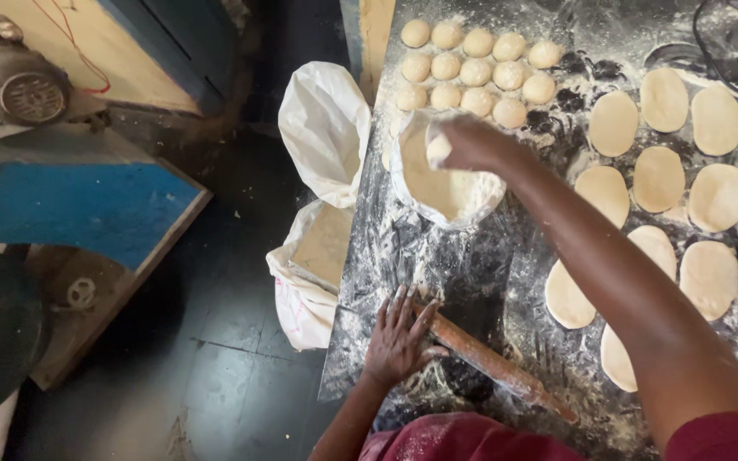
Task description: The person flattens balls of dough using a rolling pin on a flour-covered table, placing the resulting discs in rows and periodically taking more flour from a bag by hand.
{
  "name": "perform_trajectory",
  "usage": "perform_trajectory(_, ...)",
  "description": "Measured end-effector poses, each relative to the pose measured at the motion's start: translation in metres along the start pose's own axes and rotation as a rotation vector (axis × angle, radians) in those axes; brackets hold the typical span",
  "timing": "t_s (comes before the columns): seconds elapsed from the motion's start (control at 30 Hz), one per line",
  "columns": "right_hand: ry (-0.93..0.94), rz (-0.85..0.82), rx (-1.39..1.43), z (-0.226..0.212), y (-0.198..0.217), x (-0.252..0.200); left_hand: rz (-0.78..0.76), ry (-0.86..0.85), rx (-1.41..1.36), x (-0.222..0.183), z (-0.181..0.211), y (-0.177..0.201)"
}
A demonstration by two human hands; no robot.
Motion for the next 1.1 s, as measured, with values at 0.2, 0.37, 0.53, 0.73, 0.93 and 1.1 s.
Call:
perform_trajectory(0.2, -0.110, 0.098, 0.083, 0.007, -0.001, -0.029, -0.070, 0.032, 0.036, 0.001, 0.001, -0.003)
perform_trajectory(0.37, -0.203, 0.017, 0.061, 0.013, -0.001, -0.037, -0.068, 0.038, 0.029, 0.000, 0.001, -0.001)
perform_trajectory(0.53, 0.096, 0.003, -0.158, 0.024, -0.055, -0.017, -0.167, 0.065, 0.067, 0.005, 0.002, -0.006)
perform_trajectory(0.73, -0.015, -0.212, -0.159, 0.028, -0.067, -0.008, -0.209, 0.077, 0.059, 0.003, 0.004, -0.003)
perform_trajectory(0.93, 0.007, -0.261, -0.167, 0.041, -0.085, -0.010, -0.063, 0.025, 0.014, 0.000, 0.001, 0.001)
perform_trajectory(1.1, 0.280, 0.158, -0.233, 0.071, -0.071, 0.009, -0.074, 0.038, 0.025, 0.002, 0.002, -0.003)
Point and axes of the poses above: each hand's wrist, its own x-axis towards the middle knuckle, its own y-axis out of the back of the hand, z = x × y, the point moved 2 cm from there along x, towards the middle knuckle, and after that the axes turned 15 degrees about y, right-handed, at the moved point
